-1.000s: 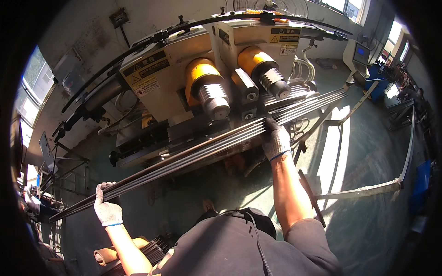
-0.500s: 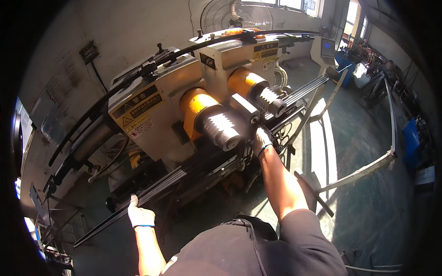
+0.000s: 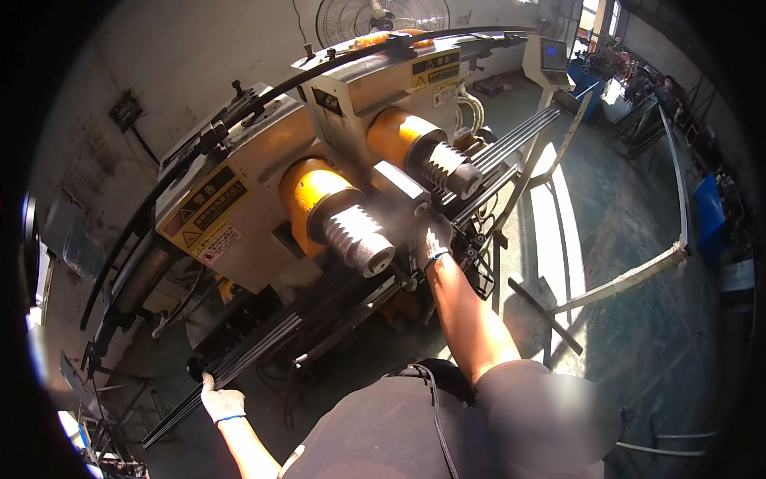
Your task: The person repeatedly picks up bundles of long metal rods from a floor rack and feeds them into a yellow industrial machine with rotating rollers. The rods are processed by the machine and then stacked on a nearby rack. The person wears gloves and continues this cycle throughout the clip.
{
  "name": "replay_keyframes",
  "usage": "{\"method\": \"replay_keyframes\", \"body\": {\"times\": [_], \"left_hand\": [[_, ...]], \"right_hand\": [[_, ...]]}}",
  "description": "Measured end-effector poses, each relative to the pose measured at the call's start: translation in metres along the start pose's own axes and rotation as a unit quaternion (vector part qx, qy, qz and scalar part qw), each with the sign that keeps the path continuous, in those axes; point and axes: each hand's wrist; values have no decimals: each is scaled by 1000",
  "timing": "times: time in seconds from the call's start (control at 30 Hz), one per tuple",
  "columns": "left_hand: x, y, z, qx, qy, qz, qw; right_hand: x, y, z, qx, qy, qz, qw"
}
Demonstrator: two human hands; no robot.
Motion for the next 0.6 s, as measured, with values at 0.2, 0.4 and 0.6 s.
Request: {"method": "replay_keyframes", "body": {"times": [0.2, 0.4, 0.6], "left_hand": [[72, -62, 31, -22, -37, 21, 999], [94, -76, 52, -118, -23, 2, 993], [58, -48, 54, -17, 69, 65, 995]], "right_hand": [[-10, -2, 25, -61, -37, -148, 986], [-54, -15, 66, -61, -56, -159, 984], [-127, 62, 45, -6, -132, -173, 976]]}}
Point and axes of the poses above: each hand's wrist, its own z-axis away from the middle knuckle, its own x-axis out of the palm, y = z × x, and after that the axes turned 4 degrees about -z, right-handed
